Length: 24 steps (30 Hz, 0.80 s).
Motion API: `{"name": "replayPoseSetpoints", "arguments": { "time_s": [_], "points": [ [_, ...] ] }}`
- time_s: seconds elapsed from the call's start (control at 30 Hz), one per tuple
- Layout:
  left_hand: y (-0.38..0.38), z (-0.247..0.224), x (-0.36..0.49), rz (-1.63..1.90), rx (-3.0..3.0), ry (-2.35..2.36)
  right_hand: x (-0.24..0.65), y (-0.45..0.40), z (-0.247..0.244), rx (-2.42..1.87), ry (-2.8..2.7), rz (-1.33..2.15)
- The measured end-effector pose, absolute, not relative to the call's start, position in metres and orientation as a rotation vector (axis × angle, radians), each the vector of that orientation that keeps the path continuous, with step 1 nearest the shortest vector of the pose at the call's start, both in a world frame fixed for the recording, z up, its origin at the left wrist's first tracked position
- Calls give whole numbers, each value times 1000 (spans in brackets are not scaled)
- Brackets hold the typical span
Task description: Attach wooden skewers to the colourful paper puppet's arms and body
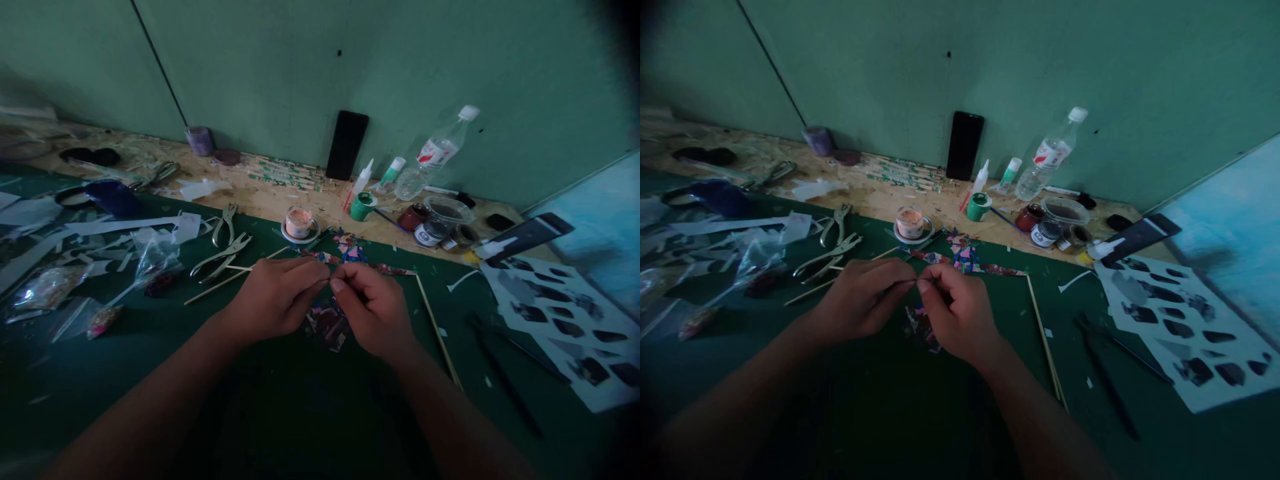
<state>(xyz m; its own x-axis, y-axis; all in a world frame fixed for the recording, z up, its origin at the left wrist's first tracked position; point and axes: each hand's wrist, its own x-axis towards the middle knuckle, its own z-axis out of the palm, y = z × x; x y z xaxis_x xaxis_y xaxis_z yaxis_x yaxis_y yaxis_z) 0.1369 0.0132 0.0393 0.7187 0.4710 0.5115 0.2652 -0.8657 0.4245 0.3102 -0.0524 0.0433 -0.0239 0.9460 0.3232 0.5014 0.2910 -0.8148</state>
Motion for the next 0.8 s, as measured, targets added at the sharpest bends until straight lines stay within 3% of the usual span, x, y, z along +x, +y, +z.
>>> {"name": "replayPoseSetpoints", "arguments": {
  "time_s": [0.4, 0.8],
  "points": [
    [15, 40, 136, 917, 2600, 566, 309, -52, 40, -1311, -1608, 713],
    [10, 40, 137, 942, 2530, 565, 313, -54, 39, -1245, -1623, 591]
  ]
}}
